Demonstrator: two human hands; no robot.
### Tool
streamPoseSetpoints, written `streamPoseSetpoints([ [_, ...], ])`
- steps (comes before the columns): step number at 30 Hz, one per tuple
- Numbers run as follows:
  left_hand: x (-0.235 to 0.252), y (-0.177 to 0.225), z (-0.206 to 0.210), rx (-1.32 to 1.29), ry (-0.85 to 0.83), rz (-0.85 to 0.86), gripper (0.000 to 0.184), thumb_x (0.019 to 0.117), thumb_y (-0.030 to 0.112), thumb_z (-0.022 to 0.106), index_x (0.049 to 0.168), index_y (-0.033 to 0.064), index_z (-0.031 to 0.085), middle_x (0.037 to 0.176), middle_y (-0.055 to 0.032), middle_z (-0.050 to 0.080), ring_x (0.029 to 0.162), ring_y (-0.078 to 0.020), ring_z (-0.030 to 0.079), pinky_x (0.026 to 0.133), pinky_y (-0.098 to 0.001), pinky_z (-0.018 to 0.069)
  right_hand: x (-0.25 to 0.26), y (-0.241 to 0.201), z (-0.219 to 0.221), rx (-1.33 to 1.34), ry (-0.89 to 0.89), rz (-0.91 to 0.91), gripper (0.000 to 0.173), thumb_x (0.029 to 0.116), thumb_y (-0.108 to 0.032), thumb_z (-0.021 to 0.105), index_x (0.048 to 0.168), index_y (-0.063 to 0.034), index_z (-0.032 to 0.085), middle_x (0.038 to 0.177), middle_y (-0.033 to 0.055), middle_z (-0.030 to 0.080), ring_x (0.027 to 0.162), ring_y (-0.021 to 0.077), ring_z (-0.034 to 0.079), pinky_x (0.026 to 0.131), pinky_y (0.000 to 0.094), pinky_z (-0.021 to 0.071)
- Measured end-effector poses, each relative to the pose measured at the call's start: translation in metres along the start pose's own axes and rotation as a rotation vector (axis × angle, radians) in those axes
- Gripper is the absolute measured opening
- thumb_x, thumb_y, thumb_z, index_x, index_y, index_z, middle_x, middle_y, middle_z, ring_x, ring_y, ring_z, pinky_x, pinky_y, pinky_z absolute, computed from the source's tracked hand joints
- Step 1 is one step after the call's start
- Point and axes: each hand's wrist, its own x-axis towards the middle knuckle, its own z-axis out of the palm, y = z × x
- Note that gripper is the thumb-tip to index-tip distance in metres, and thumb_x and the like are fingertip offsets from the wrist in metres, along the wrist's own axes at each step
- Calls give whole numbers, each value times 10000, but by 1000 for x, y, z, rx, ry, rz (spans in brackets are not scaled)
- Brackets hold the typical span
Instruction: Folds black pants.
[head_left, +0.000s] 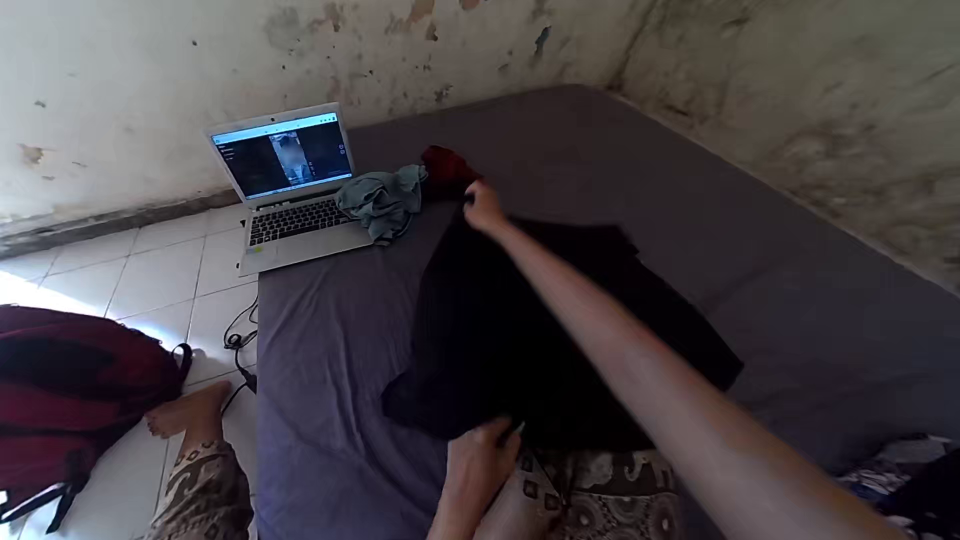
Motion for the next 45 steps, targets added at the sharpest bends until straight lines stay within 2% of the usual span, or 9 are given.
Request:
streamPoseSetpoints([
  [7,-51,-58,73,-255,137,-197,265,897,181,735,837,-75,764,993,-274,723,1042,-467,664,986,-615,464,-34,43,105,-51,-87,234,413,1007,-26,565,1404,64,497,1483,294,469,1272,471,559,1031,603,468],
  [13,-61,-63,63,-870,-135,-669,175,1004,102,596,1051,-47,674,929,-105,683,849,-131,642,834,-335,530,-32,40,93,-301,-70,259,481,964,-28,611,1410,103,488,1440,346,491,1394,521,411,1126,701,282],
  [18,-78,-79,8,-172,310,-555,191,957,96,637,1062,-43,715,885,-174,727,766,-295,717,713,-487,587,-40,22,111,-446,13,-117,475,866,91,658,1329,137,563,1427,381,486,1473,576,255,1155,791,116],
  [21,-71,-101,-16,128,484,-587,331,949,199,670,1115,-87,682,982,-246,704,891,-410,704,751,-566,562,-43,9,140,-383,-65,-395,292,927,111,570,1210,135,638,1360,344,566,1452,527,350,1172,738,193],
  [27,-28,-111,-55,-141,63,-911,549,1013,502,587,1155,-9,729,1016,-207,740,1005,-369,704,909,-587,511,-36,-17,178,-407,-520,-307,295,1029,41,480,1298,101,585,1370,296,561,1308,455,536,1084,571,439],
  [32,-7,-115,-44,-890,239,-856,346,1052,206,583,1228,-92,595,1114,-225,662,991,-245,646,883,-408,533,-50,-22,156,-764,-593,-67,349,961,-24,631,1293,84,606,1290,308,625,1221,491,593,969,656,466],
  [35,-9,-93,-34,-704,381,-578,443,1006,81,622,1374,-141,511,1276,-313,626,1193,-340,631,1047,-446,484,-60,-23,129,-871,-656,66,331,949,-78,676,1214,118,645,1324,304,609,1267,475,565,989,650,449],
  [37,-12,-77,-21,-372,422,-303,308,919,10,668,1195,-125,649,1041,-264,714,948,-348,718,869,-477,569,-62,-18,115,-916,-669,115,388,967,-189,680,1212,110,648,1338,297,604,1280,459,564,994,641,455],
  [45,-23,-46,42,145,-285,3,311,971,-48,533,1200,16,733,1097,-269,692,887,-417,712,770,-531,573,-51,68,79,-380,-531,198,401,887,65,730,1274,48,625,1237,311,633,1071,482,650,904,609,530],
])
